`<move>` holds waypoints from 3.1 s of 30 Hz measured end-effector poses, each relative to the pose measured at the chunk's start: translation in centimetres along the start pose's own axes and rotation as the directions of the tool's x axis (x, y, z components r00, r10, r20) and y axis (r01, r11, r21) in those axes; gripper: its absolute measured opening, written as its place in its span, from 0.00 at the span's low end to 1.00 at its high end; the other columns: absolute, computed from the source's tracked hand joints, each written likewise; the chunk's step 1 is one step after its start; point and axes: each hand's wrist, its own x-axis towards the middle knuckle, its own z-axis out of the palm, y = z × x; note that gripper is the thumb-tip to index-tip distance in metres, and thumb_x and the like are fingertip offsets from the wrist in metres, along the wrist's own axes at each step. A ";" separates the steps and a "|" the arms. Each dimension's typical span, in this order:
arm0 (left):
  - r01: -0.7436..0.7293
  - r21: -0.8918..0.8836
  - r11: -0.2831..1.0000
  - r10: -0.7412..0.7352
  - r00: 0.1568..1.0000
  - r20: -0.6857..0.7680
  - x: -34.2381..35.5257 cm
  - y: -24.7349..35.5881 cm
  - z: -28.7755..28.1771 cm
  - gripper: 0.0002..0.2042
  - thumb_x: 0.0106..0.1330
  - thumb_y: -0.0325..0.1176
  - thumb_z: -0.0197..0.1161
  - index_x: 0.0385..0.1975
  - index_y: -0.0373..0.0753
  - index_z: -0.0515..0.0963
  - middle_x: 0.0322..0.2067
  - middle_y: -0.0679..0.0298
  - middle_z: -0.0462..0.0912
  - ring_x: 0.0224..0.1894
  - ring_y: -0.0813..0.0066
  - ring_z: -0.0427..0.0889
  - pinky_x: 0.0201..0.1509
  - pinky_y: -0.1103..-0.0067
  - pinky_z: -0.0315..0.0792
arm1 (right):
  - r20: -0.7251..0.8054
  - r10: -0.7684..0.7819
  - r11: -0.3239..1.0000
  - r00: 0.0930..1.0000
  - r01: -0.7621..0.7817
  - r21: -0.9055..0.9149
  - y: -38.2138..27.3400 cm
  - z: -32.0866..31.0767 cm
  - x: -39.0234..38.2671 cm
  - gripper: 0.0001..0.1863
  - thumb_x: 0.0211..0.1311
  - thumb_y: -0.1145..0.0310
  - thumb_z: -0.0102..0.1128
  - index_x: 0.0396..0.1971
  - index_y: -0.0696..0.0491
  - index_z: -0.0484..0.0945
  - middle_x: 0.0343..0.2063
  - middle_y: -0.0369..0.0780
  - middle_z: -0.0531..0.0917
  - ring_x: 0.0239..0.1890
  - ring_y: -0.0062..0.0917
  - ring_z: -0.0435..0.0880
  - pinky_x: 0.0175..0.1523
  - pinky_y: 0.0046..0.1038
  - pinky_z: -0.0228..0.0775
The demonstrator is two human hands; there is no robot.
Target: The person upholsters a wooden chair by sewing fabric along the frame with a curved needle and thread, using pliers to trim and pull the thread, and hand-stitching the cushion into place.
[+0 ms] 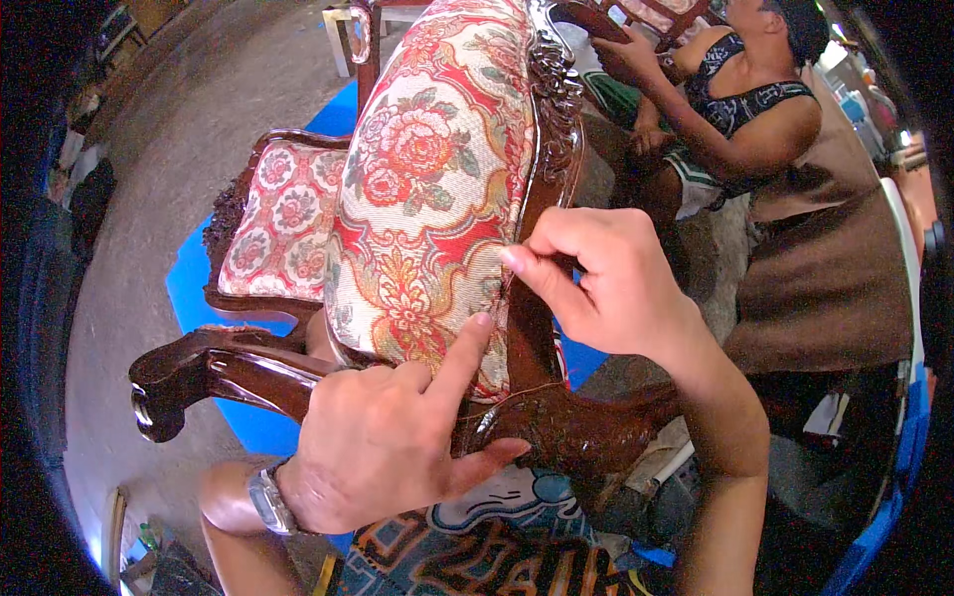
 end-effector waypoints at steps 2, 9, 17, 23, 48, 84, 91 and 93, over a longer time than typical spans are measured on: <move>0.001 -0.005 1.000 -0.001 1.000 -0.005 0.0 0.0 0.0 0.42 0.43 0.55 0.72 0.56 0.35 0.67 0.17 0.59 0.78 0.19 0.61 0.80 0.24 0.70 0.74 | 0.031 0.091 0.995 0.995 -0.092 0.044 -0.1 0.0 0.0 0.11 0.56 0.69 0.61 0.20 0.58 0.73 0.15 0.46 0.75 0.19 0.41 0.78 0.24 0.33 0.68; -0.012 0.006 1.000 0.012 1.000 0.003 0.1 -0.1 -0.2 0.42 0.44 0.56 0.71 0.57 0.35 0.67 0.16 0.59 0.78 0.17 0.60 0.79 0.23 0.69 0.74 | 0.104 0.240 0.939 0.965 -0.258 0.226 -0.1 0.3 -0.1 0.11 0.58 0.70 0.60 0.20 0.59 0.74 0.13 0.43 0.73 0.16 0.27 0.72 0.22 0.26 0.62; -0.015 -0.056 0.998 0.013 0.999 -0.046 -0.1 0.0 0.0 0.42 0.44 0.56 0.71 0.57 0.35 0.67 0.17 0.58 0.78 0.19 0.59 0.80 0.24 0.69 0.74 | -0.092 0.137 0.987 0.986 -0.128 0.094 -0.9 1.2 -0.9 0.06 0.54 0.73 0.64 0.23 0.58 0.77 0.19 0.42 0.79 0.20 0.24 0.79 0.27 0.24 0.69; 0.011 -0.008 1.000 -0.011 1.000 -0.012 -0.3 0.1 0.2 0.43 0.43 0.56 0.71 0.57 0.35 0.67 0.18 0.58 0.78 0.20 0.60 0.80 0.25 0.69 0.74 | -0.216 -0.077 0.979 0.973 0.033 -0.201 -0.5 1.7 -1.4 0.07 0.50 0.75 0.67 0.24 0.56 0.76 0.20 0.41 0.80 0.21 0.31 0.79 0.25 0.26 0.70; 0.012 -0.045 0.999 -0.012 1.000 -0.008 0.1 0.1 -0.3 0.37 0.44 0.51 0.72 0.54 0.38 0.70 0.20 0.57 0.79 0.21 0.59 0.81 0.26 0.70 0.74 | 0.022 0.025 0.993 0.999 -0.027 0.119 0.5 0.4 0.0 0.10 0.55 0.75 0.63 0.20 0.58 0.72 0.15 0.42 0.73 0.14 0.28 0.75 0.20 0.27 0.62; -0.661 -0.750 0.019 0.116 0.746 -0.656 2.6 0.4 -12.9 0.32 0.60 0.54 0.54 0.55 0.36 0.59 0.41 0.61 0.74 0.36 0.71 0.73 0.39 0.73 0.67 | -0.034 0.163 0.980 0.986 -0.158 0.117 -2.7 -0.9 -5.8 0.07 0.53 0.72 0.63 0.32 0.55 0.79 0.30 0.43 0.81 0.34 0.31 0.81 0.39 0.29 0.73; -0.774 -0.620 -0.129 0.029 0.621 -0.783 6.0 -2.8 -12.4 0.25 0.62 0.53 0.52 0.48 0.37 0.69 0.44 0.57 0.75 0.45 0.60 0.77 0.51 0.65 0.69 | -0.125 -0.182 0.974 0.975 0.162 -0.158 -2.7 2.2 -4.5 0.09 0.47 0.72 0.67 0.30 0.53 0.79 0.29 0.39 0.80 0.29 0.32 0.79 0.34 0.30 0.73; -0.787 -0.608 -0.101 -0.144 0.616 -0.774 7.3 -4.0 -11.8 0.29 0.64 0.54 0.49 0.55 0.36 0.64 0.47 0.56 0.73 0.46 0.60 0.77 0.50 0.67 0.69 | -0.082 -0.210 0.965 0.974 0.192 -0.180 -2.6 2.4 -4.3 0.09 0.45 0.76 0.67 0.29 0.54 0.79 0.28 0.40 0.80 0.28 0.32 0.78 0.33 0.29 0.72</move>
